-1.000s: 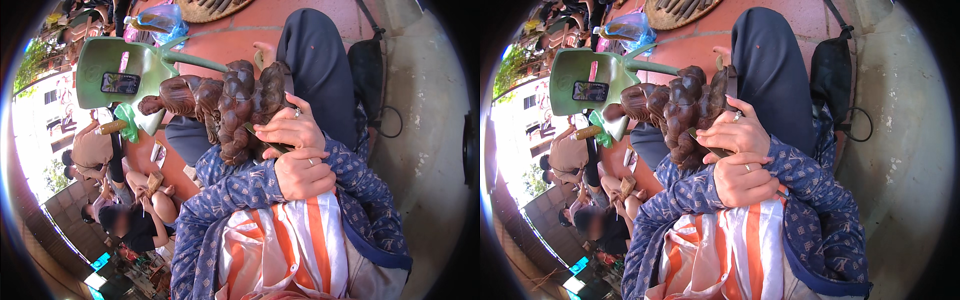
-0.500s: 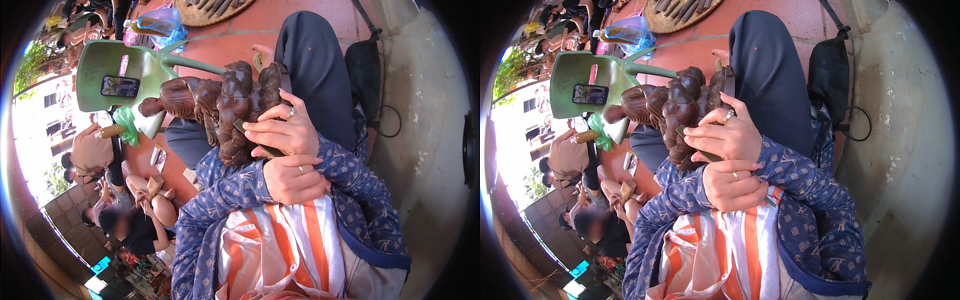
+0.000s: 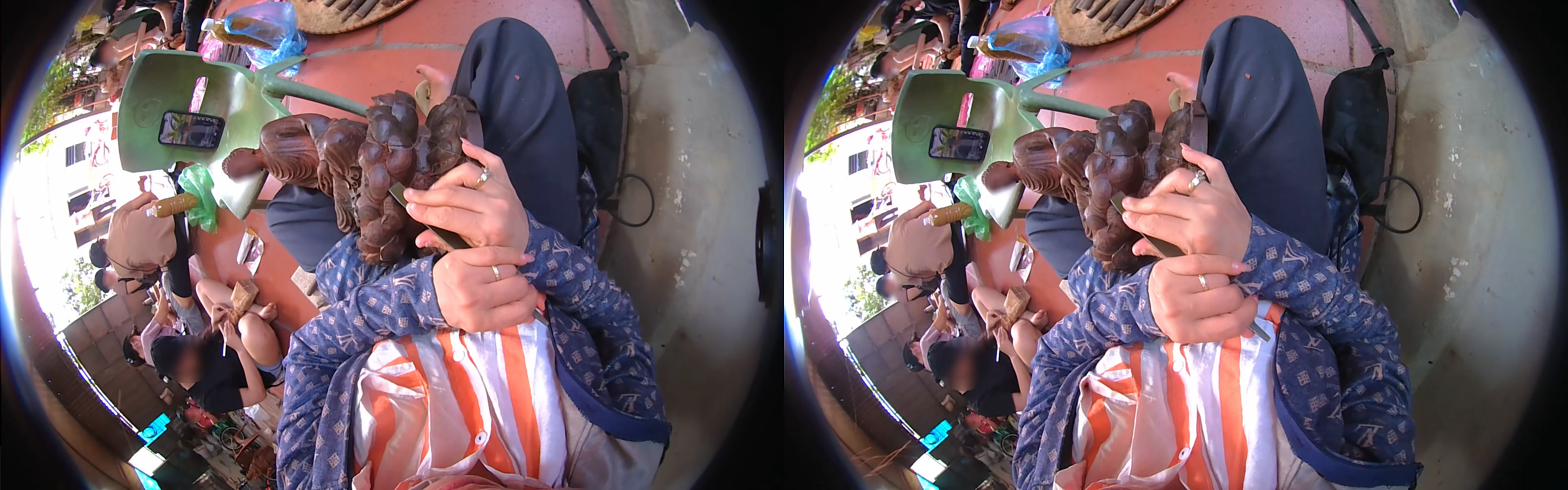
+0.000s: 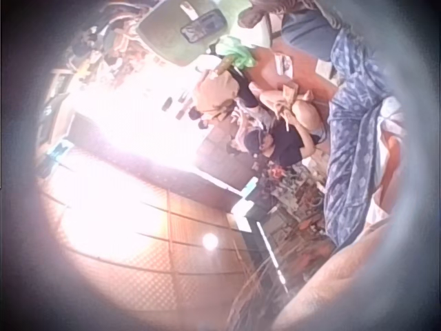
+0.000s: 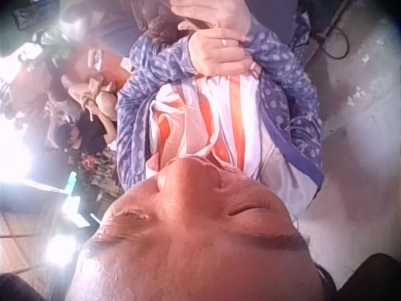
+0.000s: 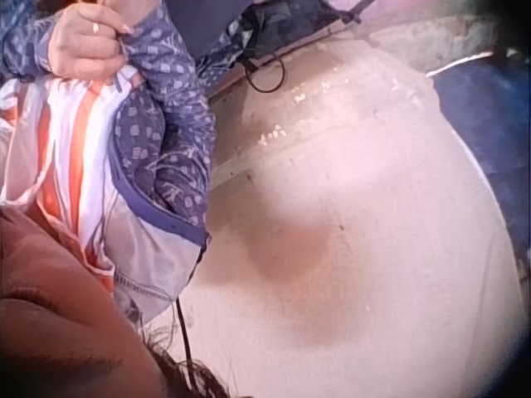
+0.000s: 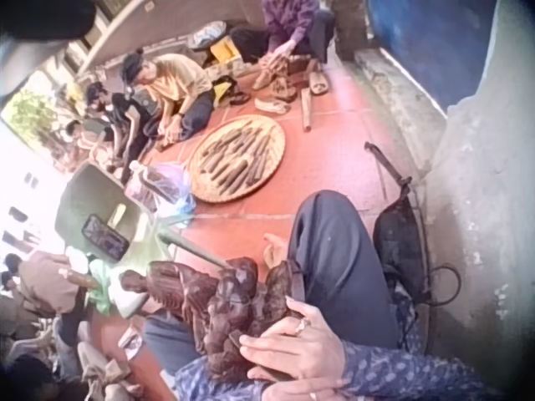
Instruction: The person carves a wooden Buddha statue using a small metal tool, focusing on the head and hair details. They hold the statue with one hand and use the tool with the other to refine the surface.
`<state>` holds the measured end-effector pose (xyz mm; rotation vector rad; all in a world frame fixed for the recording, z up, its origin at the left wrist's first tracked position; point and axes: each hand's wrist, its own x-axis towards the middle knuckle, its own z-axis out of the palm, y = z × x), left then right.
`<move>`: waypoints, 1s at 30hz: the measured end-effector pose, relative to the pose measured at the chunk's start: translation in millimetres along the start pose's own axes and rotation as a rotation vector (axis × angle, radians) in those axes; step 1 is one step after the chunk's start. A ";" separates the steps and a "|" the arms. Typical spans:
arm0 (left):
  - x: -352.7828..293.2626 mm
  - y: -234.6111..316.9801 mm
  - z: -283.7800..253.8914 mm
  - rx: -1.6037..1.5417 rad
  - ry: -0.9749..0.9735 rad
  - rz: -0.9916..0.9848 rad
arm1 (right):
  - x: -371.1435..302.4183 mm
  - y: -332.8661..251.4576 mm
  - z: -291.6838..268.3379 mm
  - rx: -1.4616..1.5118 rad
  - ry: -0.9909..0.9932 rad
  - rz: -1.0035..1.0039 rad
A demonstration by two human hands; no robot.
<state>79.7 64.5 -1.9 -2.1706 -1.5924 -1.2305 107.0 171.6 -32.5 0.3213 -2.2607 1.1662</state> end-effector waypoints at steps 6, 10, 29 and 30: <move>11.3 -3.7 -9.8 0.004 -0.027 -0.009 | 7.8 1.8 -1.3 0.020 0.003 -0.015; 5.7 -4.2 -7.8 -0.014 -0.015 -0.013 | 8.5 1.4 -1.8 0.030 0.008 -0.020; 10.8 -12.1 -8.7 0.015 0.013 -0.001 | 17.6 6.5 -3.5 -0.012 0.009 -0.044; 7.6 -6.6 -4.9 0.010 0.007 -0.010 | 9.5 2.9 -0.9 -0.025 0.011 -0.019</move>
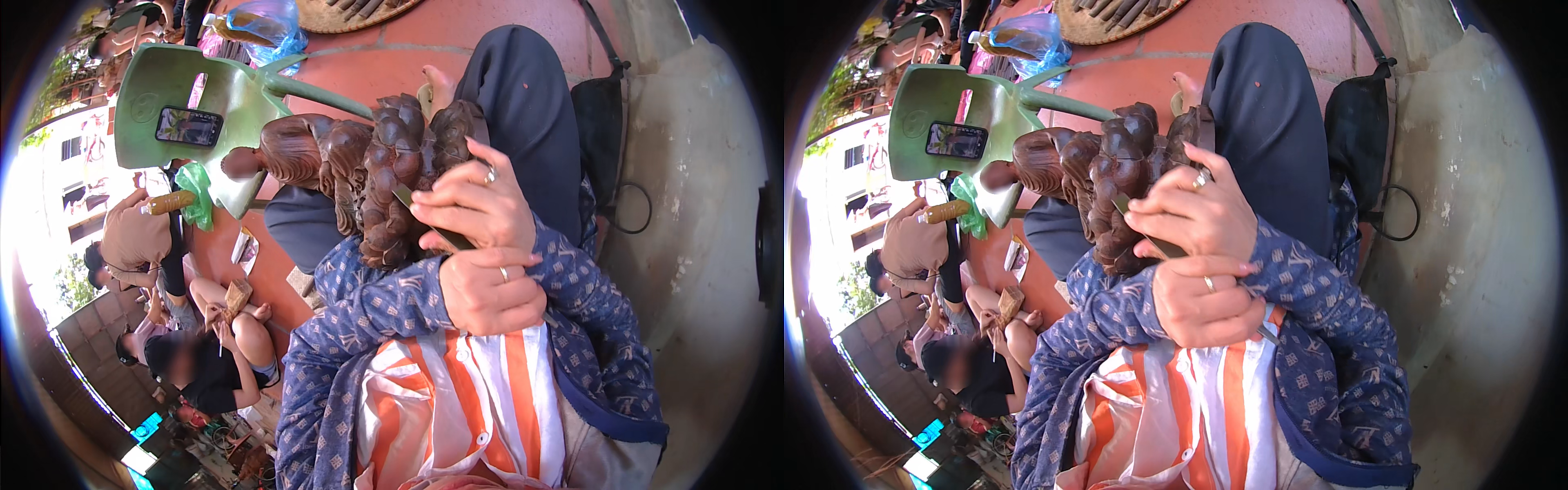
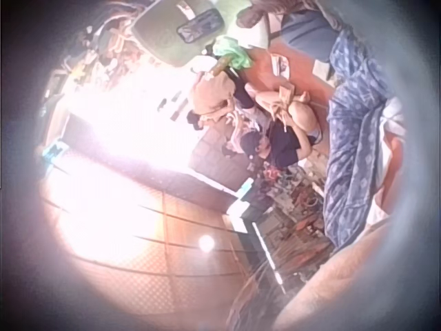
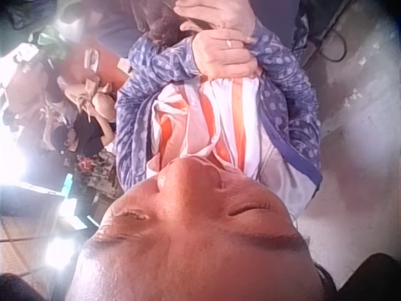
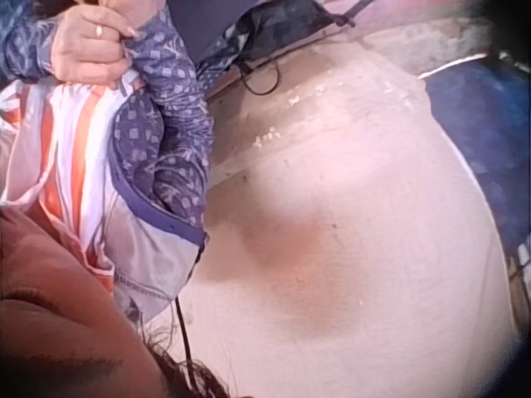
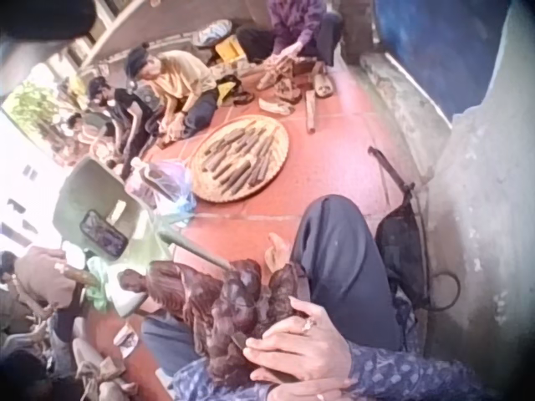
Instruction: The person carves a wooden Buddha statue using a small metal tool, focusing on the head and hair details. They hold the statue with one hand and use the tool with the other to refine the surface.
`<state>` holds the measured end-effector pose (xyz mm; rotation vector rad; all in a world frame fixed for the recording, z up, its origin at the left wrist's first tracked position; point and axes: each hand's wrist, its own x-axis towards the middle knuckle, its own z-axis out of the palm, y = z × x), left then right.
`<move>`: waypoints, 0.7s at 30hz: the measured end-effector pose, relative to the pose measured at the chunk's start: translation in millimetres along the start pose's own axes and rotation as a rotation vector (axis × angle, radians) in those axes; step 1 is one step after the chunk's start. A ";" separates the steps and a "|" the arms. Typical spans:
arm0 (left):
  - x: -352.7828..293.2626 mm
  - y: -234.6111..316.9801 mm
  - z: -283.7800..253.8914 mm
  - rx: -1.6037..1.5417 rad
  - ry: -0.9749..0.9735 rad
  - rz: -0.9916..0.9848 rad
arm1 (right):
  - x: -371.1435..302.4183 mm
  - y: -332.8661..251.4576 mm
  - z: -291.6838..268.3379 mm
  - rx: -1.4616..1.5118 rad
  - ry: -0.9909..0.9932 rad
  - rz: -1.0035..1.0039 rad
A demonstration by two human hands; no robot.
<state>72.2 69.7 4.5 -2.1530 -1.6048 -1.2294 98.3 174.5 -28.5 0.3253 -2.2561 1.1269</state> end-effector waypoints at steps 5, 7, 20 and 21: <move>5.3 2.5 -0.6 0.017 0.024 -0.027 | 6.7 -2.5 -4.2 0.021 0.002 -0.024; 8.1 -7.7 -5.1 0.039 0.033 0.015 | 18.2 3.3 -9.0 -0.017 0.002 -0.041; -0.7 -0.9 1.8 0.029 -0.001 -0.008 | 1.1 6.9 0.3 0.019 -0.018 -0.018; -0.9 0.9 4.1 0.016 0.001 -0.025 | -5.4 5.2 -0.3 0.023 -0.039 0.004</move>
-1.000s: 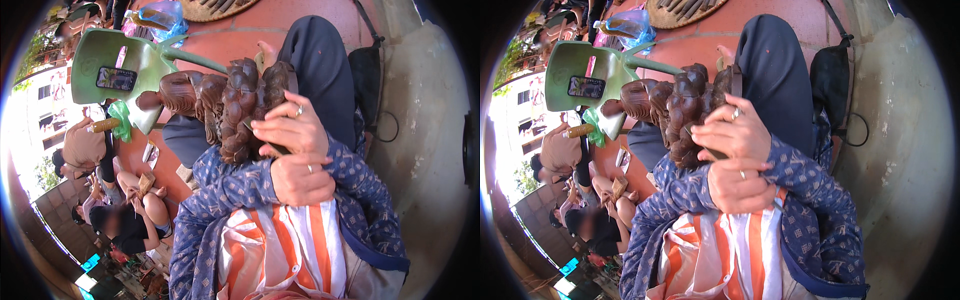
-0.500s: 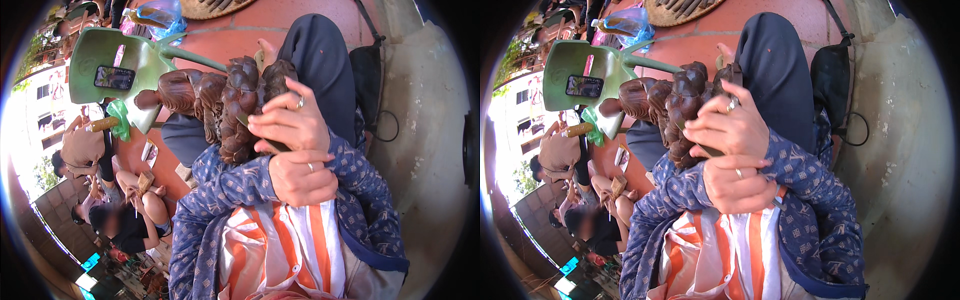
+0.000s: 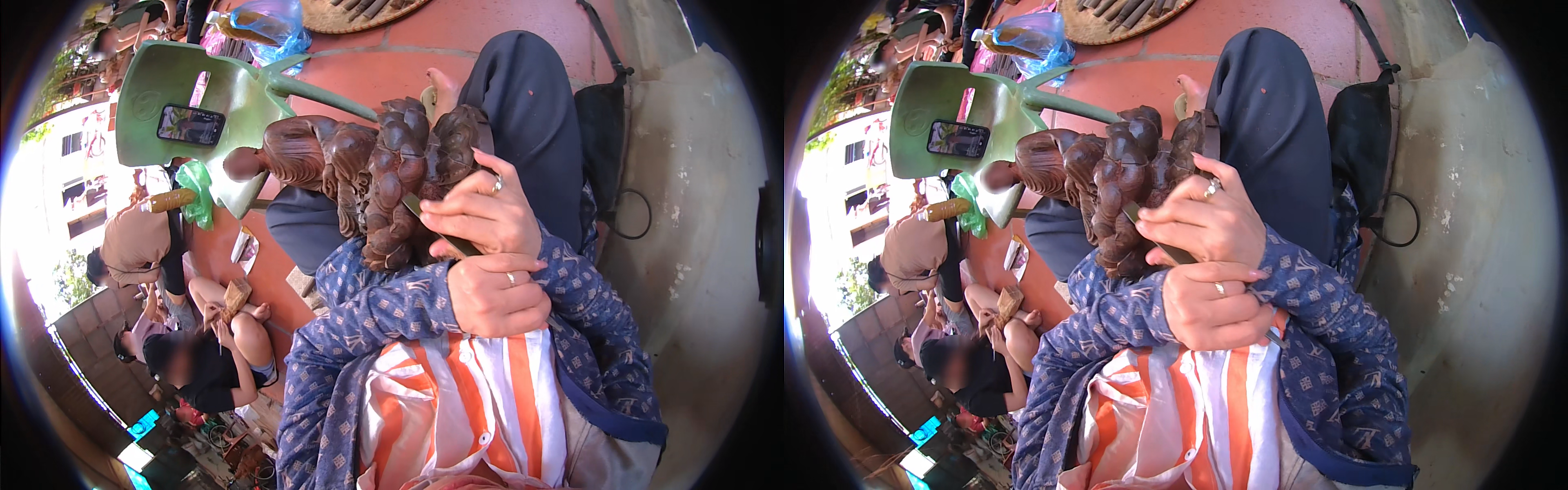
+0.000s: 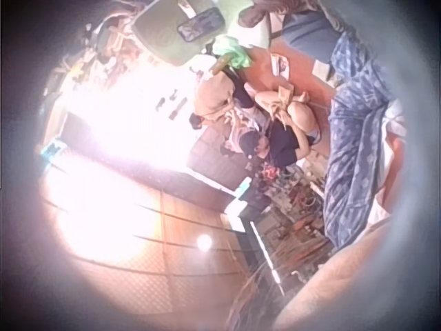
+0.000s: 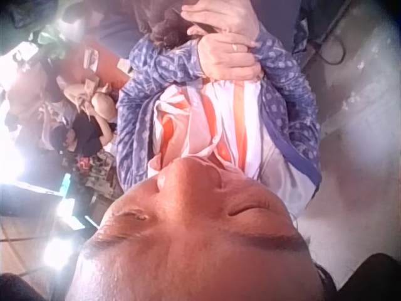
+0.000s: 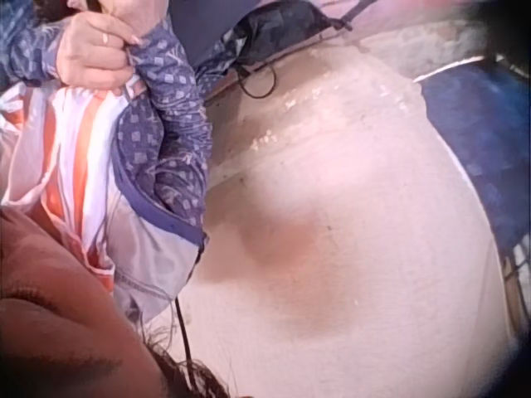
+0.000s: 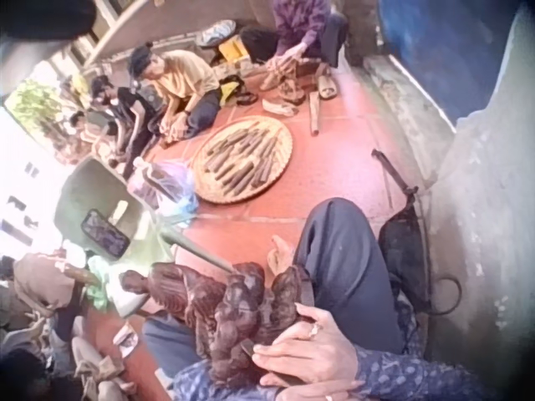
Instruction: The person carves a wooden Buddha statue using a small metal tool, focusing on the head and hair details. They hold the statue with one hand and use the tool with the other to refine the surface.
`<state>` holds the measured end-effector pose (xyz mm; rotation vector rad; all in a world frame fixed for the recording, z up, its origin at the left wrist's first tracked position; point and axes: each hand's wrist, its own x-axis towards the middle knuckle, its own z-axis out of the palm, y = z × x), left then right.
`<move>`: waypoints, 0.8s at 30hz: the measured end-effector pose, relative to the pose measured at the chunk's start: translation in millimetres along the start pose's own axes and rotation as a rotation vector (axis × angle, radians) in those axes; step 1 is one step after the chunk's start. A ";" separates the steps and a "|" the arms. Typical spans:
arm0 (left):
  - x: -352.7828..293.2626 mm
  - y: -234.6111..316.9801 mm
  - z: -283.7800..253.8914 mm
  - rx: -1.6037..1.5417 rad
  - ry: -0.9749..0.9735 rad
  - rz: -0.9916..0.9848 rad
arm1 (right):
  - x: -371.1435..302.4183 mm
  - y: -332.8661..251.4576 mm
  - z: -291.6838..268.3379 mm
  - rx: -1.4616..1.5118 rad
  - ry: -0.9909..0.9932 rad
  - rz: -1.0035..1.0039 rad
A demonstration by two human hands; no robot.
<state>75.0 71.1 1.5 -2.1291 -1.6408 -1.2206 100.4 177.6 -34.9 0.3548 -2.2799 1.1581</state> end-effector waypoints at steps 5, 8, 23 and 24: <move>9.4 -6.4 -4.9 0.013 0.023 -0.020 | 22.3 -0.7 -7.7 0.018 0.031 -0.056; 5.1 -7.1 -3.1 0.027 0.002 -0.009 | 13.9 2.8 -3.1 0.035 0.026 -0.024; 10.1 -2.5 2.2 0.024 -0.042 -0.042 | 7.7 7.4 -4.6 0.073 0.016 -0.053; 11.1 -2.9 2.2 0.035 -0.013 -0.038 | 14.5 6.2 -6.4 0.078 0.019 -0.061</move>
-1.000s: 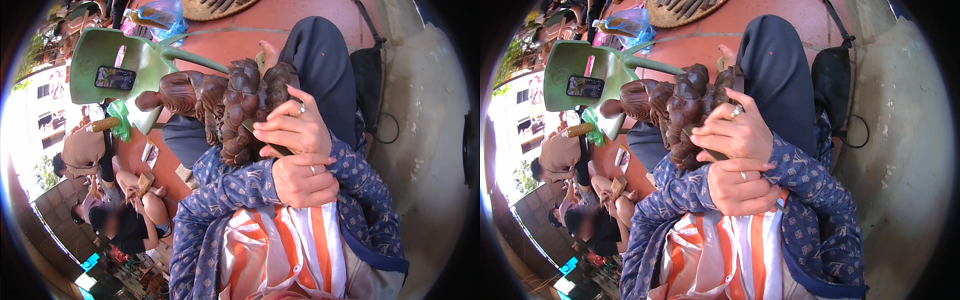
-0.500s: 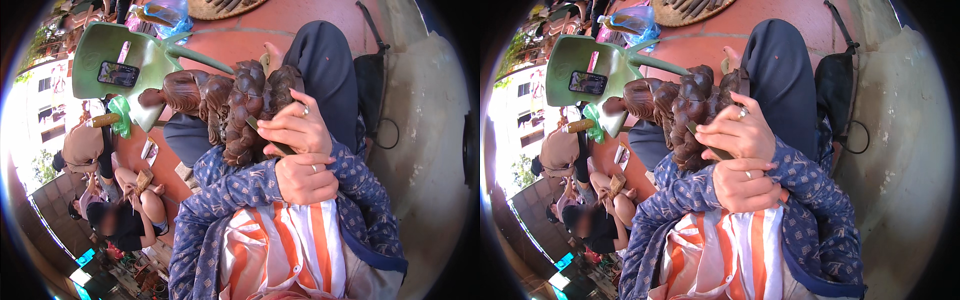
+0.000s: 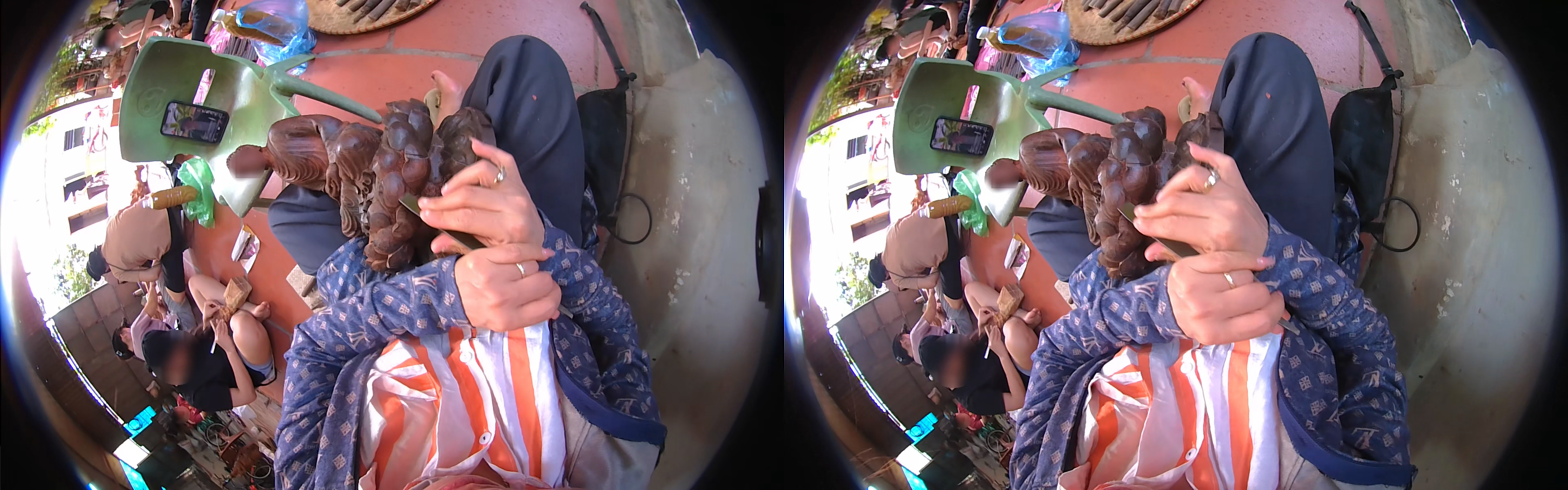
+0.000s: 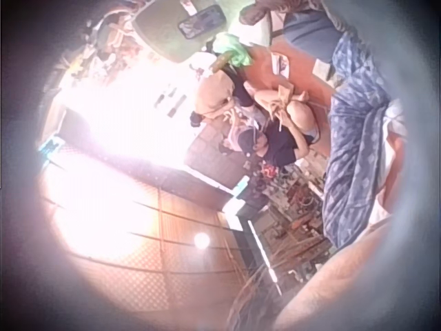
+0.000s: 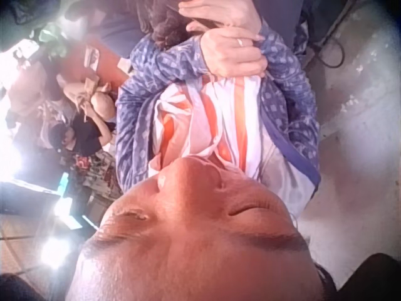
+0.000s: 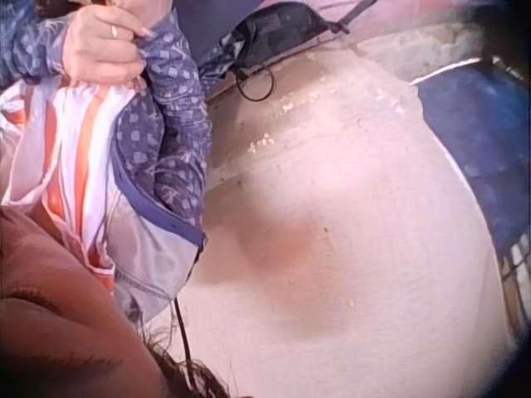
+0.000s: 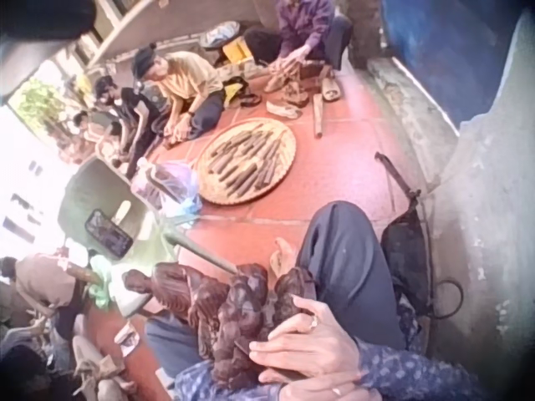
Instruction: The person carves a wooden Buddha statue using a small metal tool, focusing on the head and hair details. They hold the statue with one hand and use the tool with the other to refine the surface.
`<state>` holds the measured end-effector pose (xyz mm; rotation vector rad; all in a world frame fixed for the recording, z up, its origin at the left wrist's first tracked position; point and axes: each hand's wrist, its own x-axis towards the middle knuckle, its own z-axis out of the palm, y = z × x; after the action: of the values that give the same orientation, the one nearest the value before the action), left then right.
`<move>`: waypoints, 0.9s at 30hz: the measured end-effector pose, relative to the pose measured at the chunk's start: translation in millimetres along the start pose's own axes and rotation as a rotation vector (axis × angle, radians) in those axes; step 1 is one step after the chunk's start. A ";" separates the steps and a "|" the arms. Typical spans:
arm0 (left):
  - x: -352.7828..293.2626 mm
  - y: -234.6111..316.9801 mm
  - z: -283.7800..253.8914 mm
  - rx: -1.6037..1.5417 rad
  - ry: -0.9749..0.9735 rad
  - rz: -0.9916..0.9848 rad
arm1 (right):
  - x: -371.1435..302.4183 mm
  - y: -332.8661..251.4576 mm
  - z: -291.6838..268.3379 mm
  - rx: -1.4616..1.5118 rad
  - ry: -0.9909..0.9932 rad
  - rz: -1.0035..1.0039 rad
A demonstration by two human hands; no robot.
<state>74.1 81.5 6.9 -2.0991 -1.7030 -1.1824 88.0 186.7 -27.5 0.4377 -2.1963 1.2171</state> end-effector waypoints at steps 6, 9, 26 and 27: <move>-5.6 2.0 6.1 -0.056 0.009 -0.016 | -12.7 2.2 5.4 -0.025 -0.009 0.027; 3.7 -0.6 -1.1 -0.013 0.054 0.026 | -0.4 -4.6 -2.8 -0.028 -0.029 0.023; -13.4 8.7 -1.0 -0.028 0.152 0.072 | -1.5 -16.5 -1.6 -0.120 -0.097 0.007; -12.9 7.8 -1.0 -0.042 0.160 0.065 | 0.2 -17.2 -4.7 -0.163 -0.112 -0.012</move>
<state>80.3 68.9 1.4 -2.0071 -1.5416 -1.3372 98.7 181.6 -14.1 0.4606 -2.3634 1.0191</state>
